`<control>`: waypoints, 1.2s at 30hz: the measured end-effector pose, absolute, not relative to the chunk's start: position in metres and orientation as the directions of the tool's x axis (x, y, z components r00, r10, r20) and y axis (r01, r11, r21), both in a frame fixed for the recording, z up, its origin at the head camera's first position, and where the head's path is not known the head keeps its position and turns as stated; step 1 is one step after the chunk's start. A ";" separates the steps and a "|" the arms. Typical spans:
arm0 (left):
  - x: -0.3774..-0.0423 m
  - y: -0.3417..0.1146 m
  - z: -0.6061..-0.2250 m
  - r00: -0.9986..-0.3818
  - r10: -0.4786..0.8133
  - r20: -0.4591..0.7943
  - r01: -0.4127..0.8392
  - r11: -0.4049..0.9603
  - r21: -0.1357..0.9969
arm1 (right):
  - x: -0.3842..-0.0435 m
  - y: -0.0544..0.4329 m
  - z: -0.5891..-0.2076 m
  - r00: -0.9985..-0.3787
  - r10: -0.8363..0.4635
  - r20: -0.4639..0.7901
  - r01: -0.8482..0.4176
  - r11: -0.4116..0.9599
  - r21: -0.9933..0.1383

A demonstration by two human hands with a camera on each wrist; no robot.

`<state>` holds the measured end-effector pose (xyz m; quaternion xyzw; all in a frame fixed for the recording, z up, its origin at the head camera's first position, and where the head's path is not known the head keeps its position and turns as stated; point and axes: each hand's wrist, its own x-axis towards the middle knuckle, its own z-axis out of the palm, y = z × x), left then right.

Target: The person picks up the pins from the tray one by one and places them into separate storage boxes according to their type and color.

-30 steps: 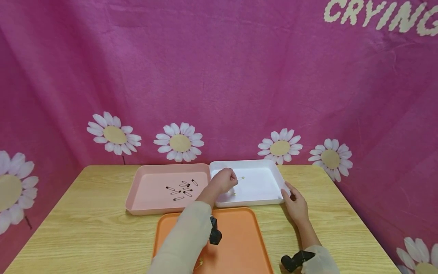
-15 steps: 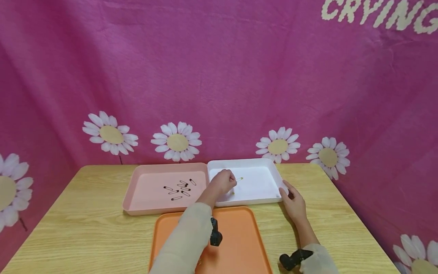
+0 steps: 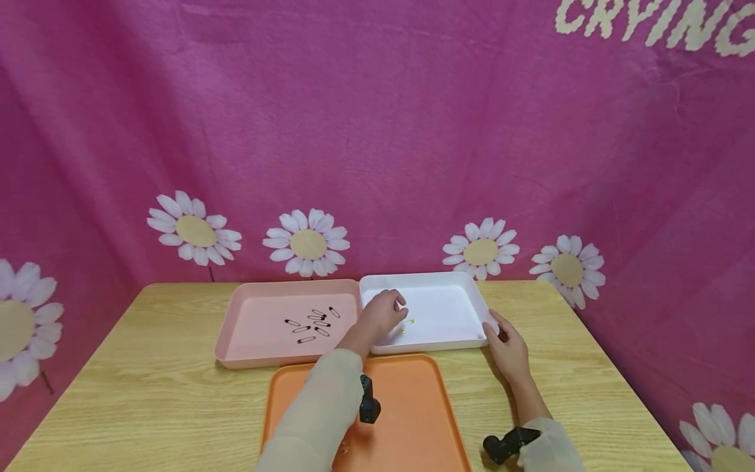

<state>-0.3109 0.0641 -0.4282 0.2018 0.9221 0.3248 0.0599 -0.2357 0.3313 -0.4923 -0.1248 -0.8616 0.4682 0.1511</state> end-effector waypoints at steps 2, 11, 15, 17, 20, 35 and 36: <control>-0.311 0.061 -0.426 -0.907 0.420 0.023 0.342 0.705 0.622 | -0.236 0.331 -0.493 -0.922 0.357 0.147 0.071 0.531 -0.844; -0.307 0.047 -0.416 -0.872 0.482 0.084 0.422 0.655 0.627 | -0.235 0.331 -0.493 -0.927 0.352 0.130 0.084 0.533 -0.842; -0.302 0.041 -0.412 -0.861 0.492 0.128 0.457 0.639 0.619 | -0.235 0.331 -0.492 -0.921 0.363 0.140 0.081 0.531 -0.844; -0.300 0.037 -0.411 -0.861 0.493 0.128 0.457 0.637 0.621 | -0.235 0.332 -0.493 -0.921 0.362 0.142 0.078 0.531 -0.844; -0.296 0.030 -0.411 -0.860 0.498 0.113 0.449 0.633 0.630 | -0.236 0.332 -0.494 -0.922 0.362 0.137 0.081 0.527 -0.846; -0.277 -0.007 -0.400 -0.849 0.523 0.080 0.439 0.613 0.657 | -0.238 0.332 -0.494 -0.921 0.369 0.123 0.097 0.524 -0.846; -0.276 -0.010 -0.400 -0.848 0.522 0.087 0.444 0.612 0.654 | -0.238 0.331 -0.493 -0.921 0.370 0.125 0.095 0.524 -0.846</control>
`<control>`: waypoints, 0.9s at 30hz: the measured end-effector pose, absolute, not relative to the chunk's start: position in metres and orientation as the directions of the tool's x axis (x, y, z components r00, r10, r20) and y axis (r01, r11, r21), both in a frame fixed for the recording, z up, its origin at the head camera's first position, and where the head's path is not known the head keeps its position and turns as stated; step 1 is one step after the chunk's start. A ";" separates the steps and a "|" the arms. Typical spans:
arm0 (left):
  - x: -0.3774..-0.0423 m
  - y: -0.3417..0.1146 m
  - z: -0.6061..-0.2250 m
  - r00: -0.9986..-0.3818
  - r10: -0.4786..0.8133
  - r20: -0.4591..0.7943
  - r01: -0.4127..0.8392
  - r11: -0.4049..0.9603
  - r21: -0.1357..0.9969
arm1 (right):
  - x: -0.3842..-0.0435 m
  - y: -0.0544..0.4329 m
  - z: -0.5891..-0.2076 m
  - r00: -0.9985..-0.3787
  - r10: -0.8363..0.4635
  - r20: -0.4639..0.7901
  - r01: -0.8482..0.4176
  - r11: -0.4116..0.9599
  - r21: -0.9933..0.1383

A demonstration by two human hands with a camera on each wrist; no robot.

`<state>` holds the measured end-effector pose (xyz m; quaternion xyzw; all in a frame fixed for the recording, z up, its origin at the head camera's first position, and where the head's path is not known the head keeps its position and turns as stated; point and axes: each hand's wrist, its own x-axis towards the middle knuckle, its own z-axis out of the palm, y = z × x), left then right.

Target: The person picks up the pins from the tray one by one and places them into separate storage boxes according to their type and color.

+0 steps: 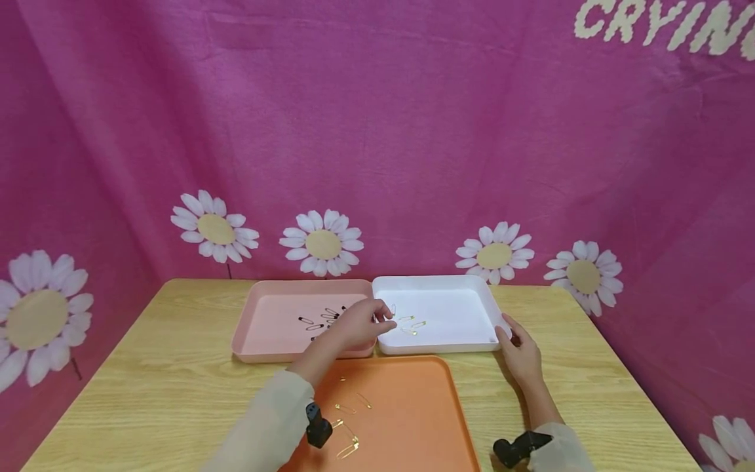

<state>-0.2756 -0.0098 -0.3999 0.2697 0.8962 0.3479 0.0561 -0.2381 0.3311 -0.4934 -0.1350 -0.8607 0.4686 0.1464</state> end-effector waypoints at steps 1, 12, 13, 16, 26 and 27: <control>-0.274 -0.013 -0.400 -0.851 0.518 0.088 0.443 0.615 0.653 | -0.238 0.331 -0.493 -0.921 0.370 0.125 0.096 0.524 -0.846; -0.260 -0.037 -0.401 -0.838 0.530 0.126 0.466 0.578 0.670 | -0.238 0.335 -0.492 -0.919 0.373 0.123 0.106 0.536 -0.837; -0.259 -0.039 -0.401 -0.839 0.529 0.127 0.466 0.578 0.670 | -0.238 0.335 -0.492 -0.919 0.374 0.121 0.107 0.533 -0.840; -0.256 -0.044 -0.404 -0.838 0.527 0.140 0.471 0.572 0.671 | -0.238 0.335 -0.492 -0.918 0.379 0.114 0.113 0.526 -0.843; -0.240 -0.067 -0.415 -0.851 0.508 0.134 0.464 0.606 0.647 | -0.238 0.331 -0.493 -0.923 0.366 0.117 0.106 0.535 -0.838; -0.239 -0.070 -0.417 -0.850 0.509 0.138 0.469 0.610 0.639 | -0.238 0.331 -0.494 -0.924 0.365 0.119 0.104 0.536 -0.838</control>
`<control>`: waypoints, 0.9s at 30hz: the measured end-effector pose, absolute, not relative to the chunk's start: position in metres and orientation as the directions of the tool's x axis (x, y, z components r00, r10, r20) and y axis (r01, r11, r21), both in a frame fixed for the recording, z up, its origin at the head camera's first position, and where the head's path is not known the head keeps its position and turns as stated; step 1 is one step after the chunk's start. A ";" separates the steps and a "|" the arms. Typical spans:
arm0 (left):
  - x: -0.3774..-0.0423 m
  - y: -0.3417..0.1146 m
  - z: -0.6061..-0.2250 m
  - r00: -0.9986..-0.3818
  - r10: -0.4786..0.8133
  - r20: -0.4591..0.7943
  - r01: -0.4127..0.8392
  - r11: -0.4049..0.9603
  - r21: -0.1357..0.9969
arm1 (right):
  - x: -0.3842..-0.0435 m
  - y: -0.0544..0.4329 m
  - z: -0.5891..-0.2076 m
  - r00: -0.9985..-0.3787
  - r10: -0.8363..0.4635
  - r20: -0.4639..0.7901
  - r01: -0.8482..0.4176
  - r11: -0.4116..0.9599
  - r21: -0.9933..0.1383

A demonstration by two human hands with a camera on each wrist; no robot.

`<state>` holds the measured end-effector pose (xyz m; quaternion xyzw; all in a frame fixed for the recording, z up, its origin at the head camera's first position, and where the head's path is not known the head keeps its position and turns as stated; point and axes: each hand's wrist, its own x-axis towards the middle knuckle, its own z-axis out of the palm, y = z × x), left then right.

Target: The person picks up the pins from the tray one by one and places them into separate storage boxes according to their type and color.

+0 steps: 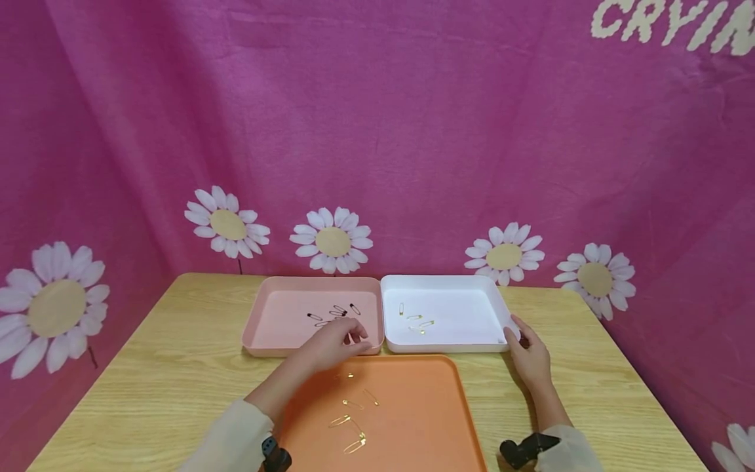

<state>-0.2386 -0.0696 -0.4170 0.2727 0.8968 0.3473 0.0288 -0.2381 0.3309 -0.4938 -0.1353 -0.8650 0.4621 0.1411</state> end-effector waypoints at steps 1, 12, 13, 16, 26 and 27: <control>-0.237 -0.073 -0.418 -0.848 0.510 0.147 0.476 0.609 0.634 | -0.238 0.331 -0.494 -0.924 0.363 0.119 0.104 0.538 -0.837; -0.219 -0.107 -0.430 -0.783 0.582 0.219 0.595 0.599 0.536 | -0.239 0.331 -0.494 -0.921 0.367 0.133 0.092 0.536 -0.839; -0.218 -0.110 -0.431 -0.781 0.586 0.217 0.599 0.603 0.528 | -0.239 0.331 -0.494 -0.919 0.368 0.139 0.089 0.537 -0.839; -0.214 -0.117 -0.434 -0.785 0.587 0.197 0.593 0.622 0.511 | -0.240 0.331 -0.494 -0.918 0.369 0.145 0.082 0.535 -0.841; -0.209 -0.119 -0.456 -0.788 0.572 0.226 0.615 0.720 0.322 | -0.238 0.330 -0.493 -0.922 0.366 0.130 0.091 0.529 -0.844; -0.209 -0.118 -0.456 -0.794 0.564 0.229 0.608 0.729 0.313 | -0.238 0.330 -0.494 -0.922 0.364 0.130 0.090 0.529 -0.844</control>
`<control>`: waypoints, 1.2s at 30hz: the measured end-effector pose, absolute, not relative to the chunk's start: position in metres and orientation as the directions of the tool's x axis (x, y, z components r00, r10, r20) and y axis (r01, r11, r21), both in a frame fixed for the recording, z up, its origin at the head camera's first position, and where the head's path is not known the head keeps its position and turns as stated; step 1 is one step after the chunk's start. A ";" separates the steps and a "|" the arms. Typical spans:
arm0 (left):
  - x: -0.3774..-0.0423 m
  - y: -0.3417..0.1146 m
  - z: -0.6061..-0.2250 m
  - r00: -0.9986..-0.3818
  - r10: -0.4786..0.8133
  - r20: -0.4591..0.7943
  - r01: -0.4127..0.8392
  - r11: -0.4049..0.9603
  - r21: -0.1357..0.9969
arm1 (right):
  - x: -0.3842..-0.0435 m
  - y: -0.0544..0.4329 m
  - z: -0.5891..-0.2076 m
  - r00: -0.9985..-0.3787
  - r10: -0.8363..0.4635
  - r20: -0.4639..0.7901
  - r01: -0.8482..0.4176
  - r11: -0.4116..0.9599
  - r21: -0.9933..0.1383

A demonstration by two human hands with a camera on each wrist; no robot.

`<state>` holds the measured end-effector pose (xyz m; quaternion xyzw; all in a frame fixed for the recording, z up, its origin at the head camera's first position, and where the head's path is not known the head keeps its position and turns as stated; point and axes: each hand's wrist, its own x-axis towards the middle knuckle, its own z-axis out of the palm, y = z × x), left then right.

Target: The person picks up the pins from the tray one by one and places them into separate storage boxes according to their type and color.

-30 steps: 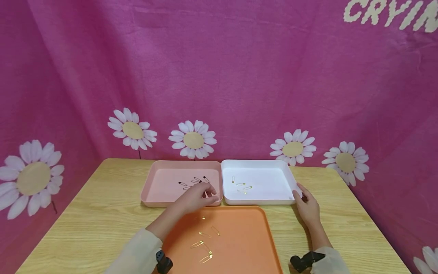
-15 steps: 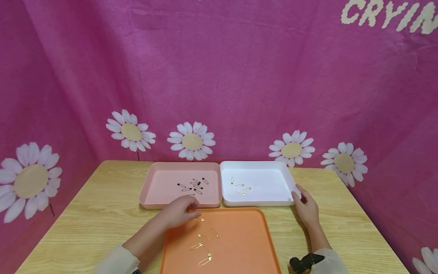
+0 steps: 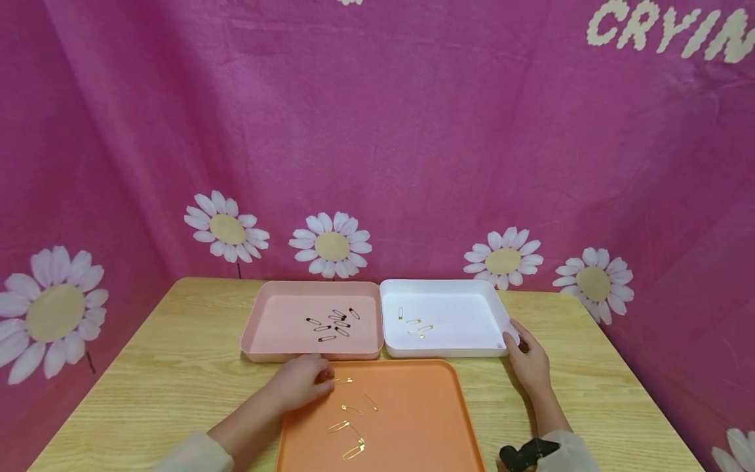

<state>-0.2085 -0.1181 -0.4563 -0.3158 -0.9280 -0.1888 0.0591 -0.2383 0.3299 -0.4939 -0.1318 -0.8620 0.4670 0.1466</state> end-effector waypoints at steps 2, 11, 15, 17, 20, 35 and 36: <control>-0.208 -0.116 -0.456 -0.802 0.552 0.227 0.597 0.744 0.299 | -0.238 0.330 -0.494 -0.923 0.363 0.131 0.089 0.529 -0.844; -0.207 -0.109 -0.456 -0.823 0.519 0.231 0.567 0.775 0.281 | -0.238 0.330 -0.493 -0.921 0.360 0.145 0.073 0.528 -0.846; -0.207 -0.104 -0.456 -0.843 0.496 0.210 0.538 0.791 0.292 | -0.238 0.331 -0.492 -0.924 0.359 0.134 0.083 0.528 -0.845; -0.208 -0.103 -0.456 -0.846 0.495 0.197 0.532 0.790 0.303 | -0.238 0.331 -0.491 -0.925 0.357 0.126 0.088 0.527 -0.845; -0.207 -0.101 -0.455 -0.850 0.496 0.178 0.526 0.787 0.322 | -0.237 0.331 -0.491 -0.929 0.352 0.117 0.096 0.532 -0.841; -0.212 -0.094 -0.455 -0.844 0.530 0.083 0.511 0.748 0.424 | -0.238 0.331 -0.494 -0.922 0.364 0.136 0.082 0.524 -0.848; -0.212 -0.094 -0.456 -0.844 0.531 0.077 0.508 0.745 0.433 | -0.238 0.331 -0.494 -0.921 0.363 0.138 0.081 0.525 -0.847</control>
